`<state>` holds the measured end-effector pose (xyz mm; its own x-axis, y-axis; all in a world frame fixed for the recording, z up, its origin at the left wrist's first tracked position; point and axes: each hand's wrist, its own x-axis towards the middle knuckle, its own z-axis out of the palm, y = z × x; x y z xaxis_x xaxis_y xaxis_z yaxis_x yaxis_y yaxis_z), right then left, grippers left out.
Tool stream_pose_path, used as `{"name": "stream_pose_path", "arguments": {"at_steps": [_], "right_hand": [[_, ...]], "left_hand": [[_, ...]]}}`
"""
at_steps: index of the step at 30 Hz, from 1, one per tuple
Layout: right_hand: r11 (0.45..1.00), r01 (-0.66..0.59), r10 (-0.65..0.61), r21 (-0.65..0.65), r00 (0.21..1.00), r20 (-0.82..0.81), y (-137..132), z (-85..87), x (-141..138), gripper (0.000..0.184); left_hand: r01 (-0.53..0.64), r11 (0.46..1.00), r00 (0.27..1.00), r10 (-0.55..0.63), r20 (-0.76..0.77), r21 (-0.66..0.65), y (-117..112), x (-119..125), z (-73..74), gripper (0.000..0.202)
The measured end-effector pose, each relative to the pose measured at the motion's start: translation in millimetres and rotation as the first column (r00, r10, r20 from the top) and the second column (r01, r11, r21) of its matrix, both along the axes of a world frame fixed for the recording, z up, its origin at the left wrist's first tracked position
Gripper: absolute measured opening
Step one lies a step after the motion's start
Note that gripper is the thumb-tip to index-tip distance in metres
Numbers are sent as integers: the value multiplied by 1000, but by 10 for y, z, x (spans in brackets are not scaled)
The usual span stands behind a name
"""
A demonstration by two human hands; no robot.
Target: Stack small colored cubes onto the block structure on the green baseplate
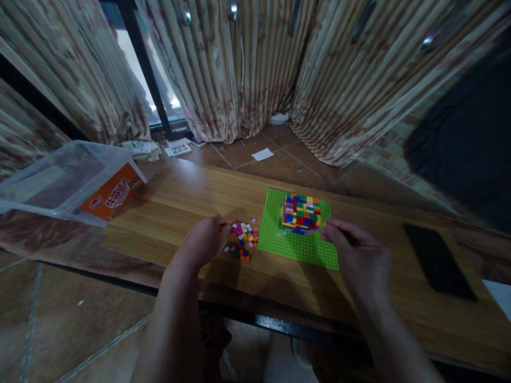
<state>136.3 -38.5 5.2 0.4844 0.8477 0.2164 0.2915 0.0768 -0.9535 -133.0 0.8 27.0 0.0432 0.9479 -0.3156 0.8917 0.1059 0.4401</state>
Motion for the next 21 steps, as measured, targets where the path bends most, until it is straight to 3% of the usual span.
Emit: {"name": "stream_pose_path", "arguments": {"at_steps": [4,9,21], "right_hand": [[989,58,-62,-135,998,-26,36,-86,227,20],[994,-16,38,-111,980,193,74,-192,199,24],[999,-6,21,-46,945,326,169,-254,148,46]], "left_hand": [[-12,1000,1000,12,13,9,10,5,-9,26],[-18,1000,1000,17,24,18,26,-13,-58,26],[-19,1000,999,19,34,0,14,10,-12,26]]}}
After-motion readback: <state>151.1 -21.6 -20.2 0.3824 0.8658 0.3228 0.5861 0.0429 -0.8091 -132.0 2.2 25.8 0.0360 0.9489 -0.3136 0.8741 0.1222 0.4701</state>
